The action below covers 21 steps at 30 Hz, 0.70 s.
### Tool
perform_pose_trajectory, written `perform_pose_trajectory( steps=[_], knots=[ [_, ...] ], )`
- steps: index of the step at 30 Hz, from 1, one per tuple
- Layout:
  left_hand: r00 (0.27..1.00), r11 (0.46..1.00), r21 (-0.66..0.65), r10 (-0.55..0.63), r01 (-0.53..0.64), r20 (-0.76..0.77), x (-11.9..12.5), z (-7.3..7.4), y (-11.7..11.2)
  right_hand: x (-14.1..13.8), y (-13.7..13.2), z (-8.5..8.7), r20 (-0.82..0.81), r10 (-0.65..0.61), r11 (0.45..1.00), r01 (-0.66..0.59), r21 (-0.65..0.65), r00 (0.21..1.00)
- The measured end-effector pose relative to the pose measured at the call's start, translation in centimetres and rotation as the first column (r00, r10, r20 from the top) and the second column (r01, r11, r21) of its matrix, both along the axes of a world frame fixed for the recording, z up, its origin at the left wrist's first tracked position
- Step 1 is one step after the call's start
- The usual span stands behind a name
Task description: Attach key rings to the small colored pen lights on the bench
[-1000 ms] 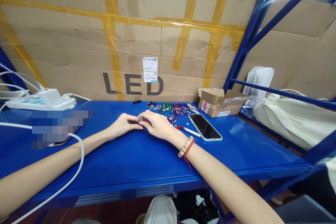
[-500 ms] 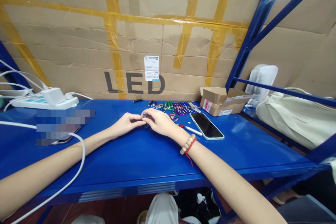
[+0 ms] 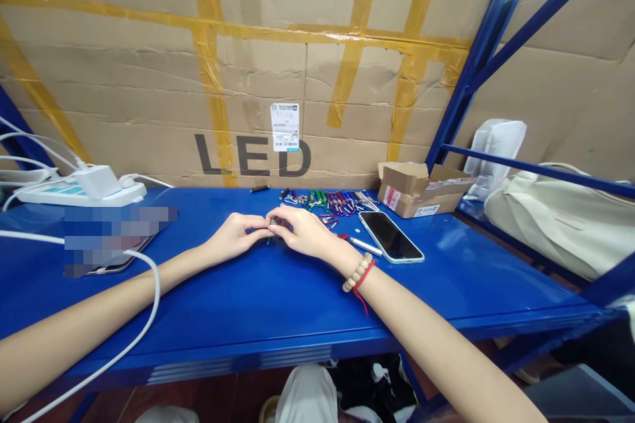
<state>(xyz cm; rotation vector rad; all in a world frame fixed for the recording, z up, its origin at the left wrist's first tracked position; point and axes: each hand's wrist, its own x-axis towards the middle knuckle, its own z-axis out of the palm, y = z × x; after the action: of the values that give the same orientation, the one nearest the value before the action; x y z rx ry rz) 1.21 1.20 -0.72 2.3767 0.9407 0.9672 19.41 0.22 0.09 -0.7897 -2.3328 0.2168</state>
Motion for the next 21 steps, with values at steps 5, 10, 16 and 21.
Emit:
perform_pose_trajectory(
  steps=[5, 10, 16, 21],
  knots=[
    [0.999, 0.999, -0.034, -0.026, 0.027, 0.032, 0.07, -0.13, 0.15, 0.13, -0.02, 0.11, 0.016, -0.003, 1.0, 0.003, 0.014, 1.0],
    [0.999, 0.998, -0.037, -0.047, 0.048, 0.016, -0.01, -0.16, 0.26, 0.23, -0.03, 0.16, 0.039, -0.003, 1.0, 0.002, 0.031, 0.999],
    [0.991, 0.992, 0.031, -0.117, 0.119, -0.058, -0.42, -0.08, 0.51, 0.26, 0.07, 0.03, 0.038, 0.011, 0.999, -0.013, 0.035, 0.999],
    [0.983, 0.979, 0.139, -0.133, 0.151, -0.128, -0.7, 0.02, 0.57, 0.2, -0.01, -0.05, 0.032, 0.027, 0.999, -0.027, 0.024, 0.999]
  ],
)
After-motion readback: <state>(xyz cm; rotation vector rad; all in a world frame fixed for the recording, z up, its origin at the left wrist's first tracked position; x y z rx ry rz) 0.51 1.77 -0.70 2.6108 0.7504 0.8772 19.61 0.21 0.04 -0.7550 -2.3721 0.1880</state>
